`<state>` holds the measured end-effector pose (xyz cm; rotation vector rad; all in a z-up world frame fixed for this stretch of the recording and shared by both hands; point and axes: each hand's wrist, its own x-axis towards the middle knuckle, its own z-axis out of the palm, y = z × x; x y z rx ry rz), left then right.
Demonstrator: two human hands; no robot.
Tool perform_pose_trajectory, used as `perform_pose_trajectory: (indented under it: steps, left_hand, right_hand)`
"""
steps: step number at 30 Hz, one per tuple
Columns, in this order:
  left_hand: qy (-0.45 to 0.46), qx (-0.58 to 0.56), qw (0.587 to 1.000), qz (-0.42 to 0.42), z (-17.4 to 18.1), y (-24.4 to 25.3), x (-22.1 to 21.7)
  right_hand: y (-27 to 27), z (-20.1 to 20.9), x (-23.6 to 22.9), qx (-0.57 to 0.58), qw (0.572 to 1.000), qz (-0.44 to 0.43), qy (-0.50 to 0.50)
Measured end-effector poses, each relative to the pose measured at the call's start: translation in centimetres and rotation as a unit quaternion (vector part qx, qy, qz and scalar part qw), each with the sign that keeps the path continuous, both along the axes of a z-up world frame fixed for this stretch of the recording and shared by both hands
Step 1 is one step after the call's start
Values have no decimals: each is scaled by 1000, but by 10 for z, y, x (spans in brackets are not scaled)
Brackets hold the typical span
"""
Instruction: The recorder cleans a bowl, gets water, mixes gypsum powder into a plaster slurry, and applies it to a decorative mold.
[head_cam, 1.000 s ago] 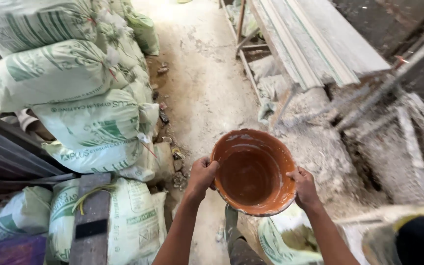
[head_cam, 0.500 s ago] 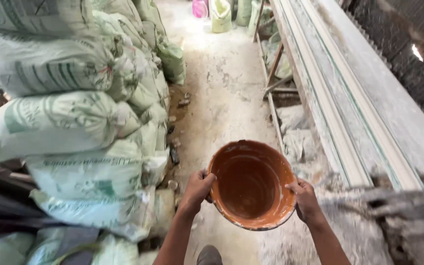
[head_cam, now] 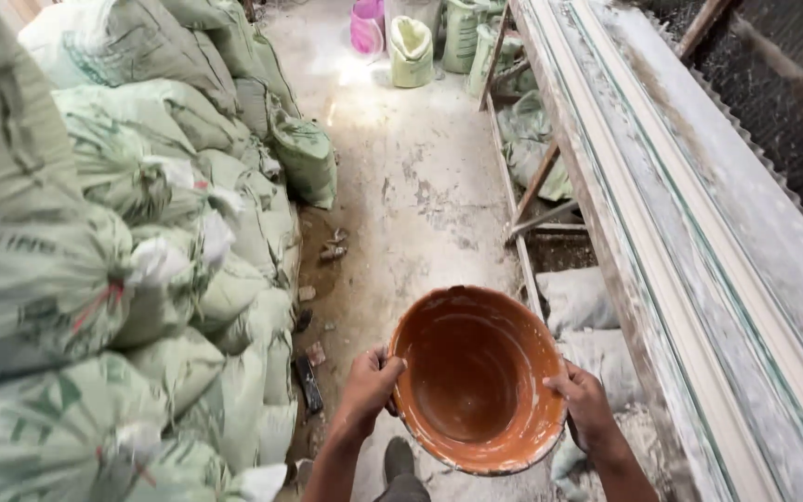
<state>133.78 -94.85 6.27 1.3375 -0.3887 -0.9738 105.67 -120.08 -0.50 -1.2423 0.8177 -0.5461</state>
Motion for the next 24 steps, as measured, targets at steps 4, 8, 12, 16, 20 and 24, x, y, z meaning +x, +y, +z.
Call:
perform_pose_trajectory:
  steps: [4, 8, 12, 16, 20, 24]
  left_hand:
    - [-22, 30, 999, 23, 29, -70, 76]
    - [-12, 40, 999, 11, 51, -133, 148]
    - [-21, 30, 999, 40, 60, -197, 213]
    - [-13, 35, 997, 70, 33, -267, 270]
    - [-36, 16, 992, 117, 19, -338, 328]
    - [-27, 82, 986, 146, 31, -411, 389]
  right_hand:
    - [-44, 57, 87, 29, 999, -18, -1]
    - [-128, 29, 154, 58, 997, -43, -7]
    - [-217, 9, 228, 41, 999, -8, -23]
    - [-306, -12, 299, 15, 998, 45, -40]
    - [-382, 3, 383, 22, 997, 74, -10]
    - [-466, 28, 475, 55, 991, 118, -22]
